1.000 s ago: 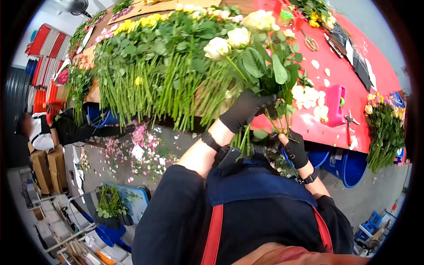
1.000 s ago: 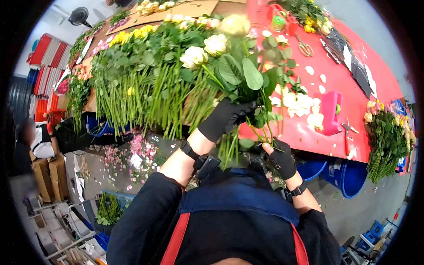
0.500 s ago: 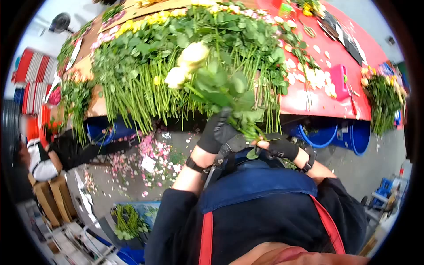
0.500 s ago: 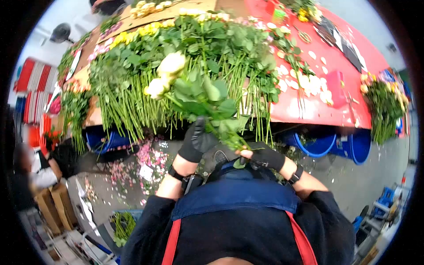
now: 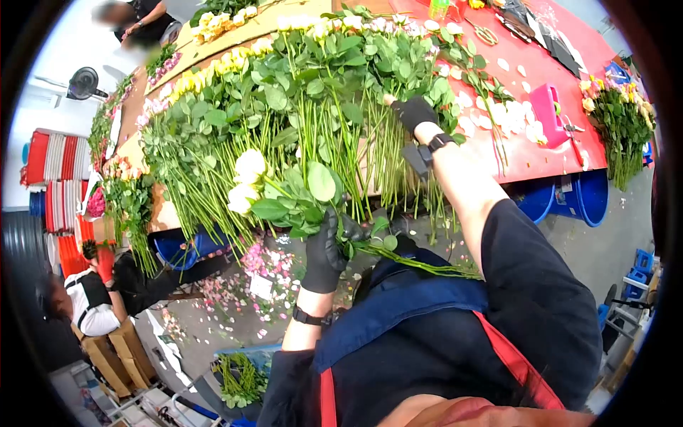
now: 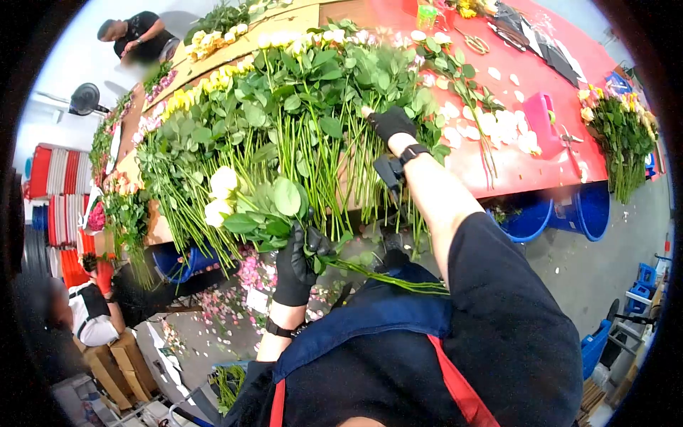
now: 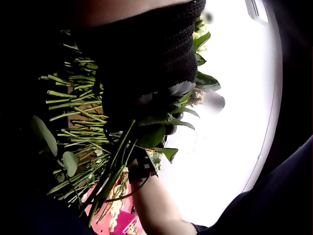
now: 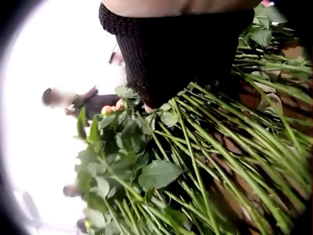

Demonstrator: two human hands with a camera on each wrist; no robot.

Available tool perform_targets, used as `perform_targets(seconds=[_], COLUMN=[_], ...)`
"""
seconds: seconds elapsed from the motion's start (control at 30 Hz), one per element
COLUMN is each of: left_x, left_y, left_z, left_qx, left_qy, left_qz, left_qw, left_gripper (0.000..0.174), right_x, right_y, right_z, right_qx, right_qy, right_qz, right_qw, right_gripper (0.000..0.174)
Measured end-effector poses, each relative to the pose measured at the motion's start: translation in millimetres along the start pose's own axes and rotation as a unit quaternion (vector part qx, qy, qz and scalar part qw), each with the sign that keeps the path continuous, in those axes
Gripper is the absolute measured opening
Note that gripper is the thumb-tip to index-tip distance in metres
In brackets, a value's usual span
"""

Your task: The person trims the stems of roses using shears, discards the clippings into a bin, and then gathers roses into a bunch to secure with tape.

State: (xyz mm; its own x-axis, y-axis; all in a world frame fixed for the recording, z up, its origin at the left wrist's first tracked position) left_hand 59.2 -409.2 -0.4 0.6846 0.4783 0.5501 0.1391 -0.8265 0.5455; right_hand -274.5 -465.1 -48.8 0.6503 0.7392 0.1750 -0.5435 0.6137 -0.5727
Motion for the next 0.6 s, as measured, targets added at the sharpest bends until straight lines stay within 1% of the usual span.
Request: perform_targets(seconds=[0.03, 0.07, 0.1, 0.13, 0.2, 0.23, 0.27, 0.3, 0.33, 0.37, 0.4, 0.47, 0.5, 0.53, 0.57, 0.6], left_x=[0.1, -5.4, -7.3, -9.0, -15.9, -19.1, -23.5, -29.3, -33.7, -36.7, -41.8, -50.5, -55.6, -57.6, -58.6, -58.8], left_y=[4.0, 3.4, 6.2, 8.6, 10.8, 10.8, 12.4, 15.2, 17.4, 16.6, 17.1, 17.2, 14.3, 13.1, 13.3, 14.6], left_z=[-10.2, -7.3, -11.1, -14.8, -18.9, -21.3, -26.4, -32.0, -36.7, -43.5, -49.1, -56.7, -56.5, -58.8, -61.1, -64.2], left_qx=[0.035, 0.043, 0.052, 0.063, 0.078, 0.087, 0.083, 0.078, 0.074, 0.074, 0.06, 0.032, 0.035, 0.029, 0.022, 0.013], left_qy=[-0.015, -0.017, -0.019, -0.02, -0.004, 0.005, -0.008, -0.02, -0.03, -0.013, -0.02, -0.032, -0.044, -0.047, -0.05, -0.054], left_qz=[0.01, 0.007, 0.015, 0.024, 0.036, 0.041, 0.044, 0.045, 0.047, 0.044, 0.047, 0.053, 0.044, 0.041, 0.037, 0.033], left_qw=[0.999, 0.999, 0.998, 0.998, 0.996, 0.995, 0.996, 0.996, 0.996, 0.996, 0.997, 0.998, 0.997, 0.998, 0.998, 0.998], left_gripper=[0.043, 0.043, 0.042, 0.042, 0.042, 0.041, 0.041, 0.041, 0.04, 0.04, 0.04, 0.04, 0.041, 0.039, 0.038, 0.037], right_x=[-16.1, -31.4, -25.4, -16.5, -15.0, -0.8, 15.3, 24.1, 34.0, 30.3, 25.9, 11.4, 11.3, 5.5, -8.5, -17.9], right_y=[11.2, 22.0, 16.6, 19.2, 48.4, 57.0, 61.3, 60.4, 54.1, 56.2, 58.9, 50.9, 36.3, 26.3, 26.5, 19.1], right_z=[-15.2, -29.6, -19.6, -12.2, -13.5, -10.6, -10.4, -11.5, 4.4, 6.9, 7.2, -5.1, -4.3, -5.3, -16.4, -21.2], right_qx=[0.026, 0.053, 0.037, 0.002, -0.065, -0.313, -0.54, -0.681, -0.687, -0.644, -0.597, -0.59, -0.571, -0.503, -0.352, -0.192], right_qy=[0.009, 0.018, 0.015, 0.078, 0.028, 0.042, 0.053, 0.057, 0.061, 0.086, 0.109, 0.15, 0.154, 0.133, 0.145, 0.156], right_qz=[0.043, 0.085, 0.086, 0.105, 0.093, 0.051, 0.007, -0.057, -0.119, -0.08, -0.042, 0.057, 0.009, 0.023, 0.059, 0.093], right_qw=[0.999, 0.995, 0.995, 0.991, 0.993, 0.948, 0.84, 0.728, 0.715, 0.756, 0.793, 0.791, 0.806, 0.854, 0.923, 0.965], right_gripper=[0.066, 0.064, 0.054, 0.048, 0.038, 0.032, 0.026, 0.016, 0.016, 0.017, 0.017, 0.019, 0.02, 0.026, 0.031, 0.036])
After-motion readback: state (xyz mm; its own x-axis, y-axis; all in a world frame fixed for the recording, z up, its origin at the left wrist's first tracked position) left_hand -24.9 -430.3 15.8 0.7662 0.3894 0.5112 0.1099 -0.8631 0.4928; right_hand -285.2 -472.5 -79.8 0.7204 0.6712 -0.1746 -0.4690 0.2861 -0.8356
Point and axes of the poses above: each hand's wrist, its own x-axis away from the middle knuckle, its own z-axis out of the back of the hand, y = z × x, the point moved 4 cm from there along -x, towards the middle knuckle, and after that the axes turned 15 degrees about z, right-handed, at the moved point
